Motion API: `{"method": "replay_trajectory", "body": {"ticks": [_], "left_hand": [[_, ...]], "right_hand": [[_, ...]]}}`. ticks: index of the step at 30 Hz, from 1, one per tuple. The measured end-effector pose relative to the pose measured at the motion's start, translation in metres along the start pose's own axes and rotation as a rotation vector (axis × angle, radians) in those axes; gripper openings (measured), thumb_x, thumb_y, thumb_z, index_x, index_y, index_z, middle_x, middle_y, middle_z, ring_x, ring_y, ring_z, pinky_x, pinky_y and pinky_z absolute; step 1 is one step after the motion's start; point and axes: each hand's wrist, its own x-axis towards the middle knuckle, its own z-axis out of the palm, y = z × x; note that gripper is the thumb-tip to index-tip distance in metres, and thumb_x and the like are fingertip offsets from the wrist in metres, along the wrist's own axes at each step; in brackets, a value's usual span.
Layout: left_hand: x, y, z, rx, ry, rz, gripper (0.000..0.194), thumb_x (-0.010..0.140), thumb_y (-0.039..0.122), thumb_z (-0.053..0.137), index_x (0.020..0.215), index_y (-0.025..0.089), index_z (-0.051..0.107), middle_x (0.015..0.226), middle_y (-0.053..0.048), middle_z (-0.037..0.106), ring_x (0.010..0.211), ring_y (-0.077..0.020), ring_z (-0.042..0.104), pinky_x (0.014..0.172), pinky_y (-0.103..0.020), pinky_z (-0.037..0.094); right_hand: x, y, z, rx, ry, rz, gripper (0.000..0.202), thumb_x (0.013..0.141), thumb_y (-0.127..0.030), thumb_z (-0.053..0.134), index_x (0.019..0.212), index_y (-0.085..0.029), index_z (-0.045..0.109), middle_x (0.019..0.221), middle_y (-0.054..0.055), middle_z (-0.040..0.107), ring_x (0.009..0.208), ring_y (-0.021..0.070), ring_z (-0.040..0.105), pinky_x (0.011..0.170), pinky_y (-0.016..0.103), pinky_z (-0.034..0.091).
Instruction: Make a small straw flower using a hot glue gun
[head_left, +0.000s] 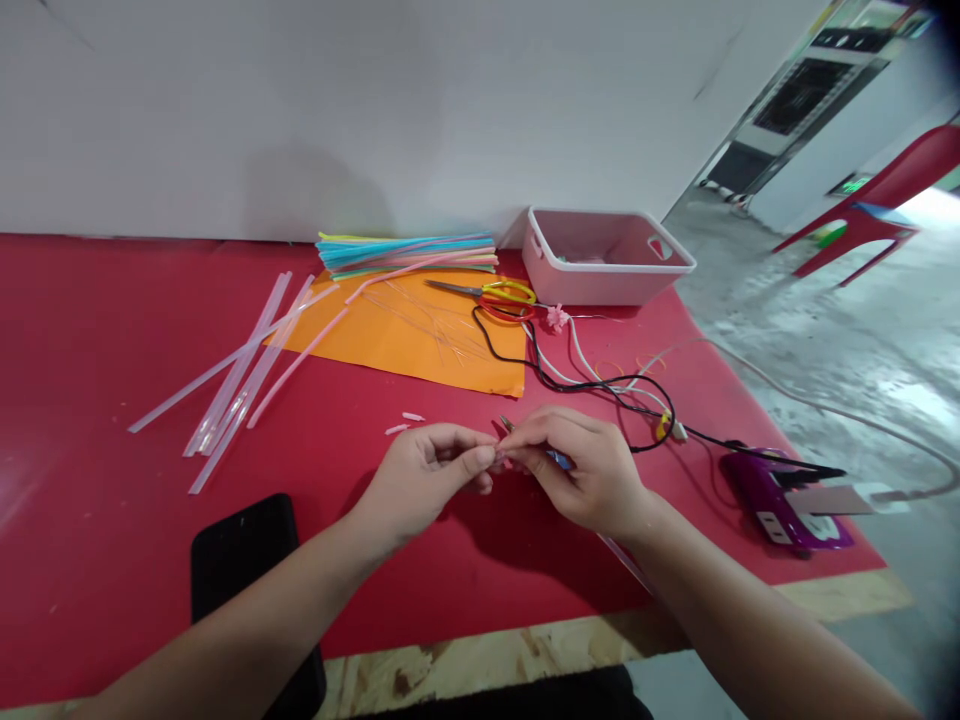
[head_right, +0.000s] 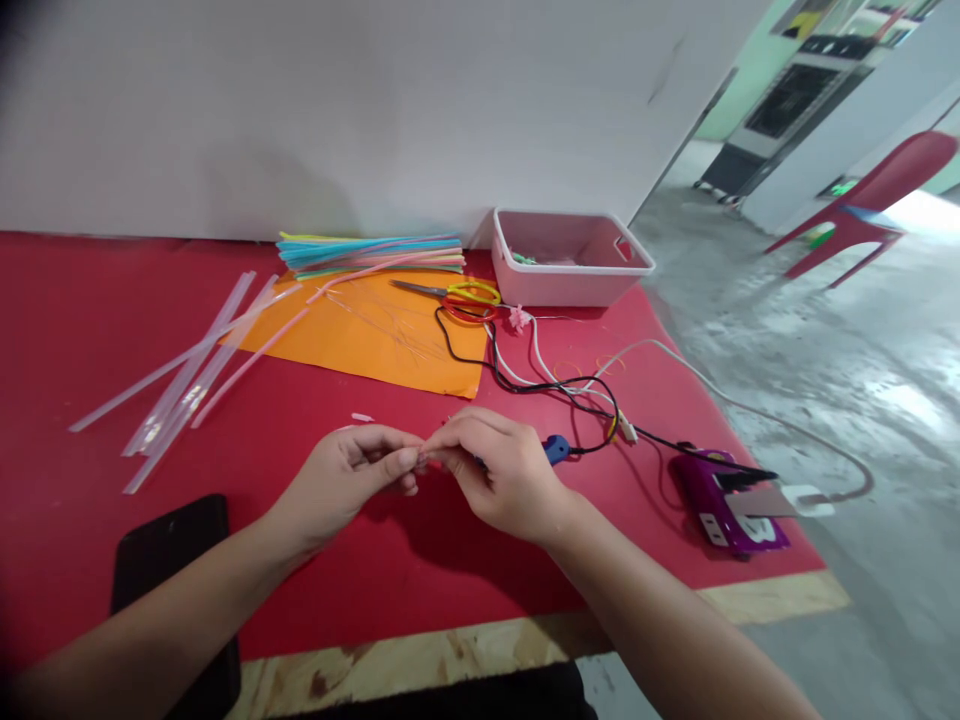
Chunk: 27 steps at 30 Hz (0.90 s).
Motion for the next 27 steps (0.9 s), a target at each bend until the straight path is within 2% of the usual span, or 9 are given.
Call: {"method": "replay_trajectory", "body": {"ticks": [4, 7, 11, 13, 15, 20, 23, 27], "left_hand": [[-0.003, -0.005, -0.001, 0.199, 0.053, 0.196, 0.033, 0.080, 0.033, 0.080, 0.109, 0.018, 0.077, 0.093, -0.005, 0.080, 0.078, -0.0165, 0.074, 0.078, -0.028, 0.060], [-0.008, -0.005, -0.002, 0.420, 0.079, 0.344, 0.032, 0.077, 0.034, 0.083, 0.106, 0.021, 0.080, 0.099, -0.007, 0.081, 0.090, -0.0221, 0.076, 0.084, -0.030, 0.060], [-0.012, -0.002, 0.000, 0.619, 0.182, 0.495, 0.012, 0.081, 0.030, 0.079, 0.091, 0.026, 0.084, 0.095, -0.006, 0.082, 0.087, -0.0230, 0.076, 0.086, -0.033, 0.058], [-0.010, -0.002, -0.001, 0.556, 0.188, 0.464, 0.008, 0.080, 0.028, 0.080, 0.086, 0.025, 0.084, 0.092, -0.006, 0.083, 0.084, -0.0233, 0.076, 0.084, -0.033, 0.059], [-0.007, -0.004, -0.002, 0.448, 0.163, 0.378, 0.010, 0.077, 0.028, 0.082, 0.086, 0.023, 0.083, 0.090, -0.005, 0.083, 0.084, -0.0241, 0.076, 0.083, -0.034, 0.059], [-0.002, -0.005, -0.006, 0.272, 0.101, 0.220, 0.015, 0.077, 0.029, 0.082, 0.090, 0.022, 0.083, 0.091, -0.005, 0.082, 0.089, -0.0215, 0.073, 0.090, -0.032, 0.056], [-0.001, -0.003, -0.005, 0.204, 0.048, 0.130, 0.018, 0.076, 0.034, 0.083, 0.087, 0.019, 0.083, 0.079, -0.004, 0.078, 0.074, -0.0154, 0.069, 0.078, -0.027, 0.057], [-0.001, 0.000, -0.004, 0.070, -0.077, -0.060, 0.039, 0.066, 0.051, 0.087, 0.076, 0.014, 0.078, 0.062, 0.000, 0.068, 0.055, -0.0091, 0.059, 0.061, -0.025, 0.057]], "right_hand": [[0.000, 0.000, 0.001, -0.006, 0.024, 0.045, 0.016, 0.093, -0.009, 0.057, 0.094, -0.018, 0.070, 0.079, 0.005, 0.072, 0.072, 0.0130, 0.068, 0.067, 0.023, 0.056], [0.000, -0.002, 0.002, -0.008, 0.051, 0.053, 0.015, 0.091, -0.008, 0.060, 0.095, -0.018, 0.070, 0.082, 0.005, 0.074, 0.073, 0.0132, 0.069, 0.068, 0.023, 0.057], [-0.001, -0.004, 0.005, 0.024, 0.070, 0.083, 0.013, 0.090, -0.010, 0.063, 0.095, -0.017, 0.073, 0.079, 0.006, 0.075, 0.070, 0.0128, 0.070, 0.064, 0.022, 0.057], [-0.001, -0.004, 0.007, 0.062, 0.084, 0.116, 0.013, 0.090, -0.012, 0.064, 0.096, -0.018, 0.074, 0.078, 0.006, 0.075, 0.067, 0.0126, 0.070, 0.059, 0.022, 0.056], [-0.002, -0.003, 0.008, 0.109, 0.090, 0.160, 0.013, 0.090, -0.014, 0.065, 0.096, -0.019, 0.076, 0.078, 0.006, 0.076, 0.063, 0.0122, 0.069, 0.056, 0.021, 0.056], [-0.003, 0.001, 0.011, 0.263, 0.084, 0.273, 0.012, 0.091, -0.020, 0.067, 0.095, -0.018, 0.078, 0.073, 0.004, 0.073, 0.056, 0.0105, 0.067, 0.053, 0.021, 0.056], [-0.003, 0.003, 0.011, 0.290, 0.091, 0.278, 0.013, 0.091, -0.021, 0.068, 0.096, -0.019, 0.079, 0.077, 0.004, 0.074, 0.056, 0.0097, 0.066, 0.055, 0.021, 0.057], [-0.002, 0.005, 0.007, 0.323, 0.115, 0.262, 0.015, 0.091, -0.026, 0.070, 0.100, -0.023, 0.080, 0.085, 0.006, 0.075, 0.063, 0.0113, 0.068, 0.060, 0.024, 0.060]]}}
